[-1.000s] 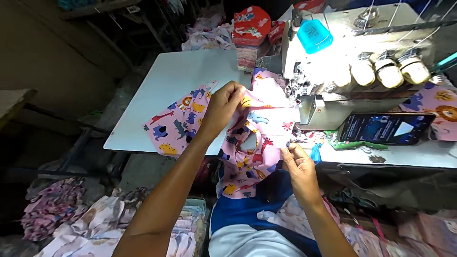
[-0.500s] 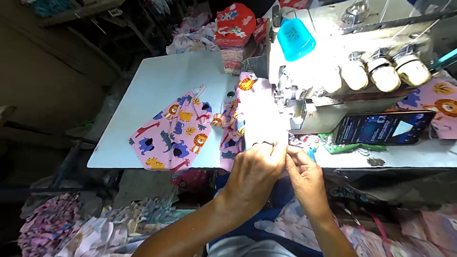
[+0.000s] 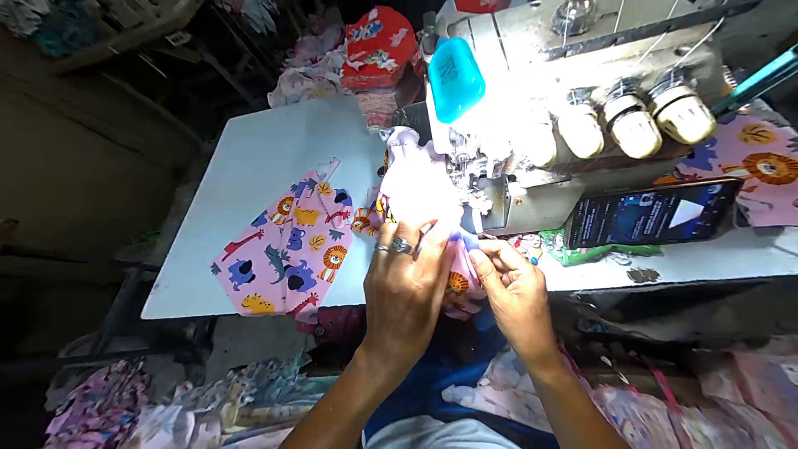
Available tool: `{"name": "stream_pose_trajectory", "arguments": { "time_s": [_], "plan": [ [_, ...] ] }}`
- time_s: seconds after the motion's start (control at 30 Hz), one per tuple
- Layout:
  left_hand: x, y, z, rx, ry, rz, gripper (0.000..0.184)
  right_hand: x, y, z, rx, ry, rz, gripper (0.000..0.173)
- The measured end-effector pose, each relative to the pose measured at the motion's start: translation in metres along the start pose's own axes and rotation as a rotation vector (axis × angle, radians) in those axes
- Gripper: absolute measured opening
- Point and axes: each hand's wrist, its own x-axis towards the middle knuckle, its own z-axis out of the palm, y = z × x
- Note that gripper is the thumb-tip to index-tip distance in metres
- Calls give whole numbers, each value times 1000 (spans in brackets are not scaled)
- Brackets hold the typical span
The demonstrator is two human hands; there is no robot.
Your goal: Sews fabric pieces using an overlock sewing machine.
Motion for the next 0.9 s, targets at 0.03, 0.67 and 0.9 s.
{"name": "stream_pose_trajectory", "arguments": {
  "time_s": [0.03, 0.67, 0.9],
  "plan": [
    [-1, -2, -1, -49, -19, -34, 33, -1, -1, 0, -17, 3, -11, 16],
    [38, -51, -5, -116, -103, -223, 18, -9, -9, 12, -28, -193, -78, 26],
    [-41, -12, 6, -392, -11, -330, 18, -3, -13, 10, 154, -288, -94, 41]
  ]
}}
